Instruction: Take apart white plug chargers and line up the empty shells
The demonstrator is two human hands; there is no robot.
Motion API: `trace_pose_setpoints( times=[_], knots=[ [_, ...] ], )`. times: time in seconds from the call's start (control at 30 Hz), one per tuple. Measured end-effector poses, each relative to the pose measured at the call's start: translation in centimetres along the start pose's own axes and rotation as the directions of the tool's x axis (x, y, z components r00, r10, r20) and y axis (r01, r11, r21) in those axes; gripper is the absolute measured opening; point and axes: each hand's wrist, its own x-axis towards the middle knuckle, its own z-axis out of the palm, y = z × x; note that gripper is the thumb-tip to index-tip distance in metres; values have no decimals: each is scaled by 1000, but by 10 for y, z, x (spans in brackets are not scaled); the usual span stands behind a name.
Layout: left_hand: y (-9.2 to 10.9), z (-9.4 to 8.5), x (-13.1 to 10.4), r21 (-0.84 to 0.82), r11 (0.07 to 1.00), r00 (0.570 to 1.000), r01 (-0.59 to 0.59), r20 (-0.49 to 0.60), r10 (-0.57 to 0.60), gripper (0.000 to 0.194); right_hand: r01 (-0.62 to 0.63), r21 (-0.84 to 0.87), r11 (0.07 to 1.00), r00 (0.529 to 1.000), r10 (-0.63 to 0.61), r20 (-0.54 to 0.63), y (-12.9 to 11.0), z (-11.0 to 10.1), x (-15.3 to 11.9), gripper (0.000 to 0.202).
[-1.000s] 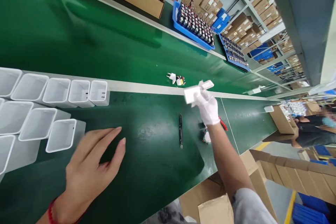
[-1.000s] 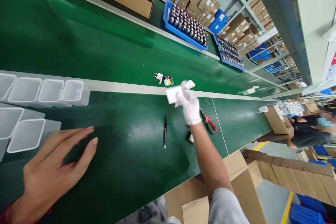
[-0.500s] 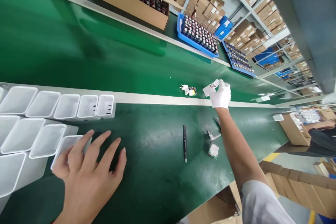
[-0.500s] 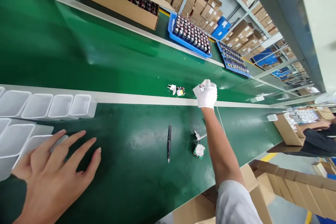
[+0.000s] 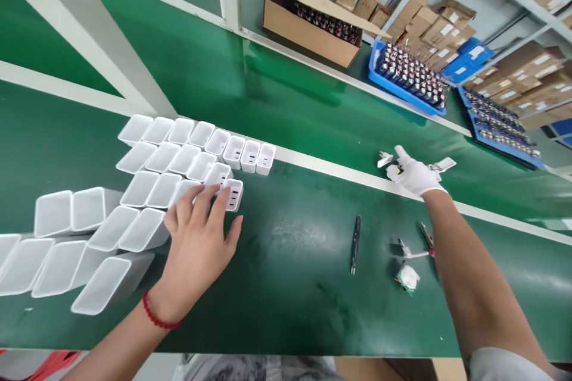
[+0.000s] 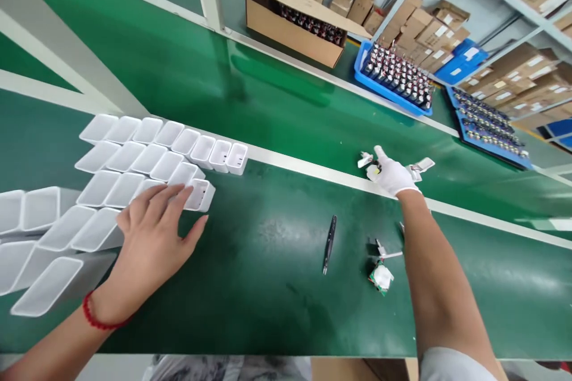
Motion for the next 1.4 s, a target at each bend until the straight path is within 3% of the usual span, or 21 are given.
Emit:
trace_pose_setpoints(
  times=[0.07,0.13,0.17,0.2,0.23,0.3,0.37,0.43,0.53,0.67,0.77,0.87,0.97,1.1,1.23,1.4],
  knots=[
    [-8,0,-1,57,997,999,-47,11,46,28,9,136,991,999,-2,-49,-1,-4,-13,74],
    [-12,-1,-1,94,991,995,-96,11,96,12,32,430,902,998,-8,-58,-11,-9,-37,82],
    [-13,0,-1,100,988,992,-122,-8,123,9,40,625,780,999,-17,-44,-20,-12,-53,86],
    [-13,1,0,89,983,986,-160,-37,163,9,29,811,584,999,-29,-15,-30,-14,-69,90],
    [-12,3,0,56,977,974,-208,-78,212,10,-9,911,412,997,-69,41,-41,-15,-86,92],
    [-5,9,1,-80,944,939,-321,-153,307,10,-114,980,165,976,-164,141,-65,-14,-117,87],
    [11,18,-1,-233,882,911,-409,-147,384,8,-186,983,11,958,-221,183,-85,-10,-144,76],
    [32,25,-6,-342,824,886,-451,-61,460,7,-235,970,-66,945,-249,212,-98,-5,-166,72],
    [58,32,-14,-463,775,845,-430,95,526,12,-276,957,-90,934,-259,245,-107,0,-189,79],
    [67,34,-12,-650,733,798,-200,326,506,13,-248,966,-73,948,-222,226,-115,6,-211,93],
    [61,36,-5,-727,684,788,-56,388,478,47,-196,980,-43,964,-190,184,-122,14,-224,107],
    [55,45,-1,-736,676,775,33,446,447,80,-174,984,43,966,-186,179,-130,24,-235,121],
    [53,54,0,-733,680,781,11,431,452,71,-153,983,99,960,-221,172,-137,33,-243,129],
    [54,61,0,-765,640,812,-72,328,483,52,-154,979,132,949,-257,184,-142,40,-251,114],
    [53,64,0,-780,621,816,-74,311,488,52,-111,977,183,955,-251,156,-142,43,-256,105],
    [52,65,-3,-763,642,815,-78,322,482,58,6,962,272,940,-330,88,-143,46,-258,92]
  ],
)
